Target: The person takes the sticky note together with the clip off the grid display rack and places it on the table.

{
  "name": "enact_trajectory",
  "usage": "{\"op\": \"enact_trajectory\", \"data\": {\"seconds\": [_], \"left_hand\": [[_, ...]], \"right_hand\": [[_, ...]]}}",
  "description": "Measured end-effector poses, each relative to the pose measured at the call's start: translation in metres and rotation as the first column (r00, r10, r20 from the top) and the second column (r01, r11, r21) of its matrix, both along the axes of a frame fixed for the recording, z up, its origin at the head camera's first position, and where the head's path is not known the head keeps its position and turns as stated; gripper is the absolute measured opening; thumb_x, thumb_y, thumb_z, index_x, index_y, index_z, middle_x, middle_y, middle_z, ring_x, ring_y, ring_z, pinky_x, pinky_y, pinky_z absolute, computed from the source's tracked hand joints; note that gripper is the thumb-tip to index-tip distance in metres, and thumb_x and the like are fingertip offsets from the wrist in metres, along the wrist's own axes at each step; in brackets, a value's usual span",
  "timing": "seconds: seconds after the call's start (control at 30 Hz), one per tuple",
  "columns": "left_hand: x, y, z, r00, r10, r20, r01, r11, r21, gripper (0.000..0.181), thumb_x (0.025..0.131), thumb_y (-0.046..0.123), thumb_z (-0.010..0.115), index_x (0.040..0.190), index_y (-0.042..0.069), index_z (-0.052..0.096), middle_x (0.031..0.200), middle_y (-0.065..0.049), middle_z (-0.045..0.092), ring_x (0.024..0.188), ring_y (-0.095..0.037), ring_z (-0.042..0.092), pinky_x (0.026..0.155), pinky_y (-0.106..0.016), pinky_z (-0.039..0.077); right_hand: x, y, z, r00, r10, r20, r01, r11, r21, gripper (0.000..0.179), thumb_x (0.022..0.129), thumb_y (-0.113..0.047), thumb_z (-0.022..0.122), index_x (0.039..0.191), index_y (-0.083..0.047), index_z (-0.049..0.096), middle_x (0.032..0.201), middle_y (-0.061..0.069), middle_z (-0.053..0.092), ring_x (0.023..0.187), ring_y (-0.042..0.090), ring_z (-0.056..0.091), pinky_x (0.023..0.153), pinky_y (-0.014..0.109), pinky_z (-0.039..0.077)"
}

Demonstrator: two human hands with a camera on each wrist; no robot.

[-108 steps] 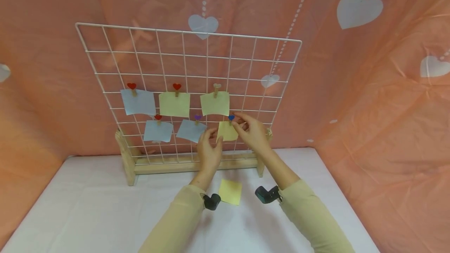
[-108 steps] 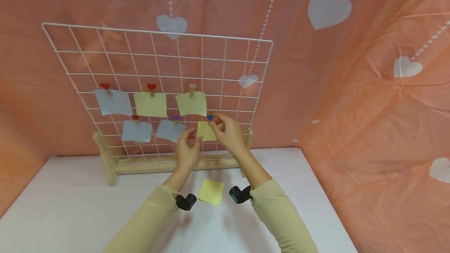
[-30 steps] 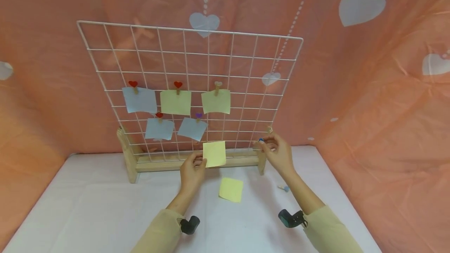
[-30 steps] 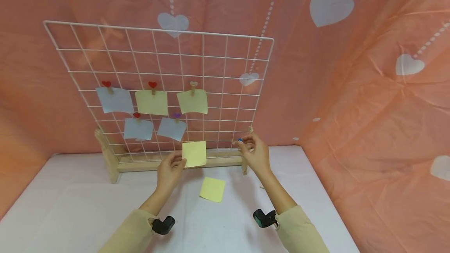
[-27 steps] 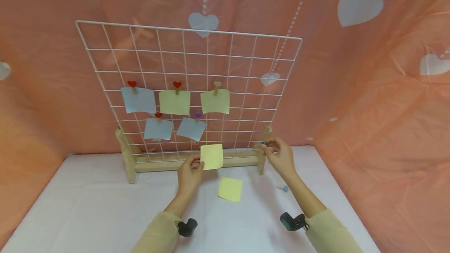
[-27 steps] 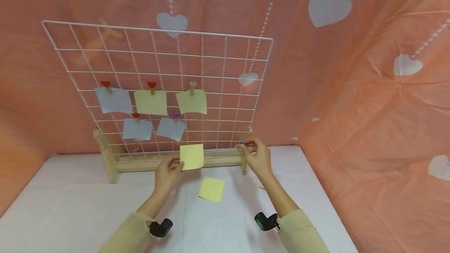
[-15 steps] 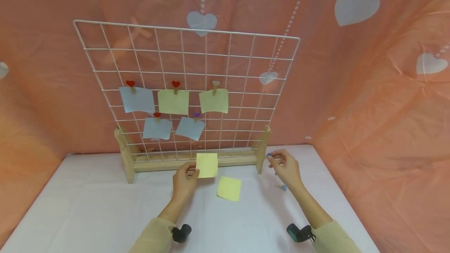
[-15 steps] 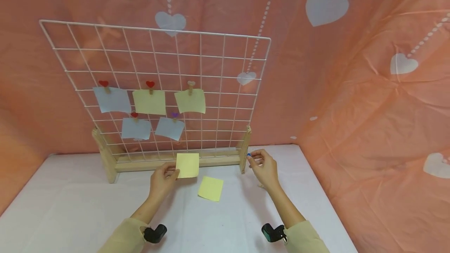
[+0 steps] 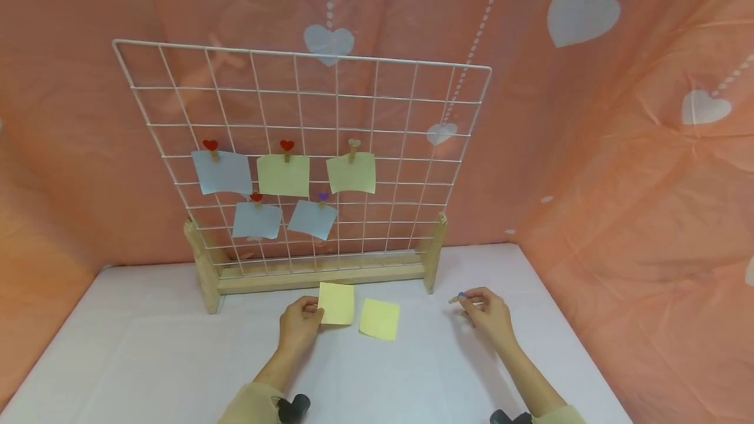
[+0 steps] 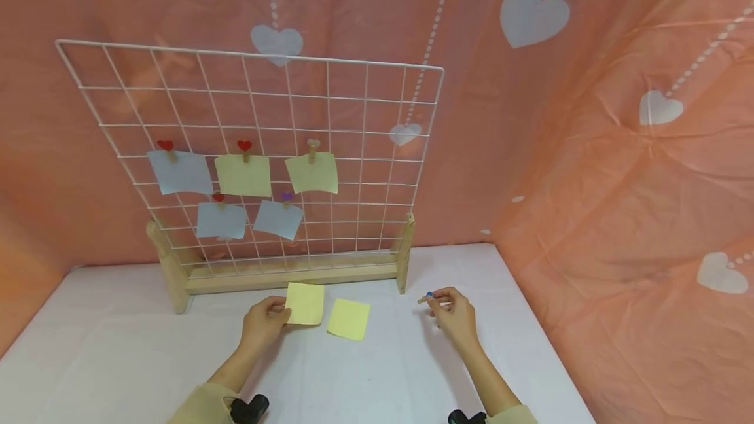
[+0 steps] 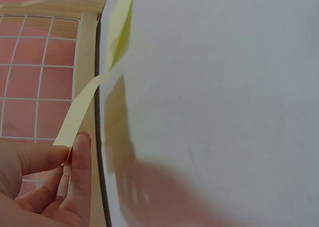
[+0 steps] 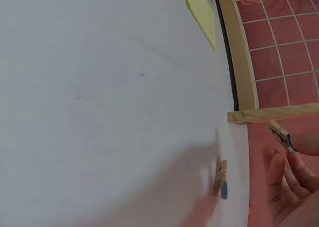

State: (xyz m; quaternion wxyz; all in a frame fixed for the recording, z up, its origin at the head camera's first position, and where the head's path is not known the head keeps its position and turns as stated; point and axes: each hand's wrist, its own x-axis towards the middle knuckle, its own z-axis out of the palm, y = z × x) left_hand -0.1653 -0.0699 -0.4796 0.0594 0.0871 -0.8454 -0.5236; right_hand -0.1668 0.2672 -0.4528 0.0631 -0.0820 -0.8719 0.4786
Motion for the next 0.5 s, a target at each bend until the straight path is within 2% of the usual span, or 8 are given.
{"op": "enact_trajectory", "data": {"seconds": [0.27, 0.5], "left_hand": [[0.005, -0.003, -0.008, 0.999, 0.012, 0.032, -0.012, 1.0, -0.018, 0.025, 0.078, 0.0, 0.06, 0.101, -0.01, 0.062, 0.083, -0.016, 0.065, 0.066, -0.014, 0.062, 0.056, -0.02, 0.049], [0.004, -0.003, -0.011, 0.998, -0.009, 0.054, 0.008, 1.0, 0.021, 0.028, 0.077, 0.001, 0.063, 0.103, -0.011, 0.059, 0.072, -0.007, 0.06, 0.052, -0.01, 0.06, 0.051, -0.018, 0.049]], "right_hand": [[0.014, 0.011, -0.017, 0.996, -0.036, 0.087, 0.036, 0.999, 0.001, 0.027, 0.086, -0.021, 0.065, 0.101, 0.002, 0.062, 0.084, 0.014, 0.07, 0.057, 0.014, 0.062, 0.048, 0.024, 0.05], [0.02, 0.019, -0.025, 0.987, -0.029, 0.159, 0.025, 0.999, 0.029, 0.03, 0.086, -0.02, 0.063, 0.103, 0.004, 0.06, 0.081, 0.009, 0.069, 0.061, 0.012, 0.062, 0.049, 0.023, 0.05]]}}
